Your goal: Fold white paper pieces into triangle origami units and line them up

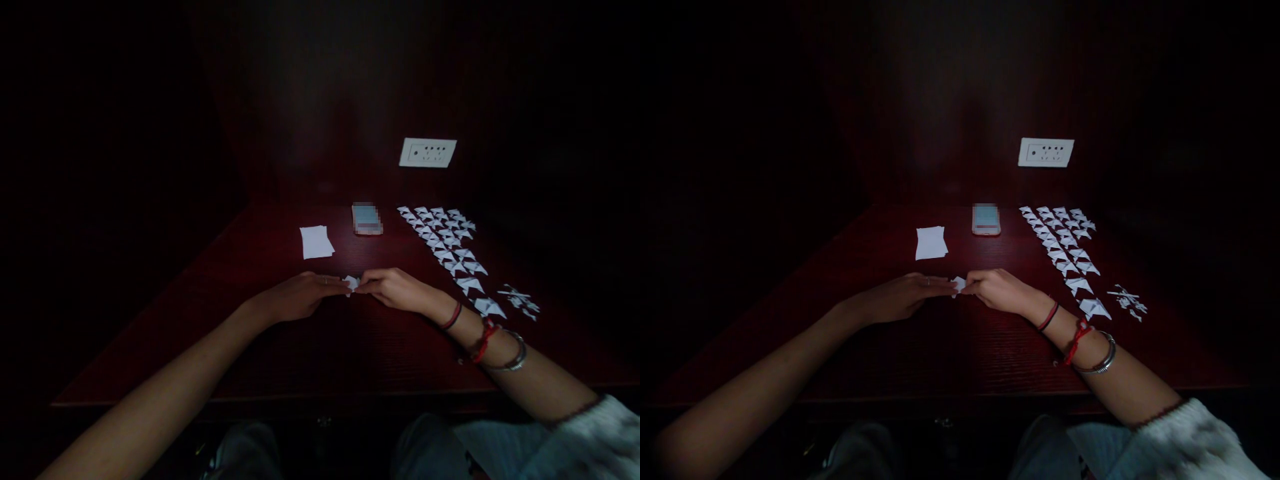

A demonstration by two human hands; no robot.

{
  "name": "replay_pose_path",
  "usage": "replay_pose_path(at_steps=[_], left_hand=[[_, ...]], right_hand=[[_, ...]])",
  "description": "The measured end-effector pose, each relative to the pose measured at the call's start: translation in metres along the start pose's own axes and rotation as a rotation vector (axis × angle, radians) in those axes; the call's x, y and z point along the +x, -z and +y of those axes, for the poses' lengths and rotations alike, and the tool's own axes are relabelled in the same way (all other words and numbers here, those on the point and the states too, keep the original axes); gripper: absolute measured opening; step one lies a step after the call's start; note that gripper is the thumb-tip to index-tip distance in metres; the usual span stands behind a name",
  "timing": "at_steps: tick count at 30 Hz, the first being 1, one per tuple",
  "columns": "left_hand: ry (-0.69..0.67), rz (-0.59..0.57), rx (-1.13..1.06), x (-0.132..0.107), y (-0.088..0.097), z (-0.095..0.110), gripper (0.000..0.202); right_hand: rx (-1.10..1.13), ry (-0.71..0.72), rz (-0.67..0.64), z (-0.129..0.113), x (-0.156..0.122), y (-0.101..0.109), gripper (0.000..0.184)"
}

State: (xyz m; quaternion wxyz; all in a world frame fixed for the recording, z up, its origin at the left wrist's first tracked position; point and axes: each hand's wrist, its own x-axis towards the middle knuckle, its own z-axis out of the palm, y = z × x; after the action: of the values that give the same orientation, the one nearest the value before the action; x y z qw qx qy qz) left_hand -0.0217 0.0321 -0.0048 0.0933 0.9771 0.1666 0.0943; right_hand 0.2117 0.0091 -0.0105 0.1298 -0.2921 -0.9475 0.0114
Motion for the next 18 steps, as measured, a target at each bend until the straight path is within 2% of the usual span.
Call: replay_pose_path(at_steps=[18], left_hand=[[0.057, -0.01, 0.123, 0.0028, 0.0002, 0.0057, 0.053]], right_hand=[[-0.04, 0.004, -0.045, 0.0016, 0.0018, 0.005, 0.034]])
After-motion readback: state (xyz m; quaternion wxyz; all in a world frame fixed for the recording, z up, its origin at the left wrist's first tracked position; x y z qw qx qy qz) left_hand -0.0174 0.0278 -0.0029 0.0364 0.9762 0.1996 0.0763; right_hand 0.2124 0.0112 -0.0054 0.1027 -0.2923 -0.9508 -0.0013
